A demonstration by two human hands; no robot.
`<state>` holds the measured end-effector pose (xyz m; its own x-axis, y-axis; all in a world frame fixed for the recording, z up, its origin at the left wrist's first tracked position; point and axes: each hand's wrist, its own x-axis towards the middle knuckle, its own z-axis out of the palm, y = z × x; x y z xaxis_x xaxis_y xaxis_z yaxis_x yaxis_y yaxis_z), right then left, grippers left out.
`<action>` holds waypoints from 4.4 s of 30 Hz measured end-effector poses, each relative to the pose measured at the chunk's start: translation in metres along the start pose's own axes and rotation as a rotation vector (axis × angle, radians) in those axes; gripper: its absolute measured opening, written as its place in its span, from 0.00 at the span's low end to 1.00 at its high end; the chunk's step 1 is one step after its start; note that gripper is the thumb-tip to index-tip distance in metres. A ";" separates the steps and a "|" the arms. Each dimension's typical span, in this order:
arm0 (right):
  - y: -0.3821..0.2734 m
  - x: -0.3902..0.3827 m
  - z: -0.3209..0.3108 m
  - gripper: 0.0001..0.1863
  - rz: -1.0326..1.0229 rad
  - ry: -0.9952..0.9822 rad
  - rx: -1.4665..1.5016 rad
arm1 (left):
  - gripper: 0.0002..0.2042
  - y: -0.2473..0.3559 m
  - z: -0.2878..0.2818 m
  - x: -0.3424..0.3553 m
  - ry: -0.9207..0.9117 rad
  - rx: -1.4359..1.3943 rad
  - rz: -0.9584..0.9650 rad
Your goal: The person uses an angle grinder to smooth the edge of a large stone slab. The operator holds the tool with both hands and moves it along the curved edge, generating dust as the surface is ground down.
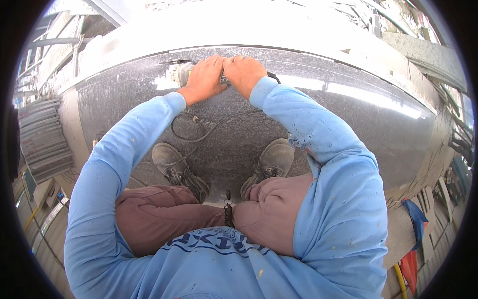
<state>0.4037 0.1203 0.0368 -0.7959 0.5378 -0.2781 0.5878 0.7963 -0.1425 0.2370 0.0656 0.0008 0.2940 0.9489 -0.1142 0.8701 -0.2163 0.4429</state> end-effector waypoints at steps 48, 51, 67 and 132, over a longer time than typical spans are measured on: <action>0.010 -0.007 0.009 0.16 0.008 -0.003 -0.027 | 0.27 0.005 0.010 0.007 -0.037 0.013 0.000; 0.008 -0.005 0.009 0.16 0.012 -0.016 -0.027 | 0.27 0.006 0.005 0.006 -0.053 0.022 -0.012; 0.015 -0.019 0.005 0.16 0.065 -0.049 -0.075 | 0.26 0.021 0.009 0.010 0.032 -0.021 0.048; 0.017 -0.020 0.004 0.19 -0.006 -0.017 -0.059 | 0.25 0.023 0.008 0.010 0.029 -0.050 0.010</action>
<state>0.4303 0.1223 0.0365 -0.7962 0.5287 -0.2941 0.5734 0.8146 -0.0879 0.2631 0.0678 0.0028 0.2902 0.9532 -0.0845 0.8462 -0.2144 0.4879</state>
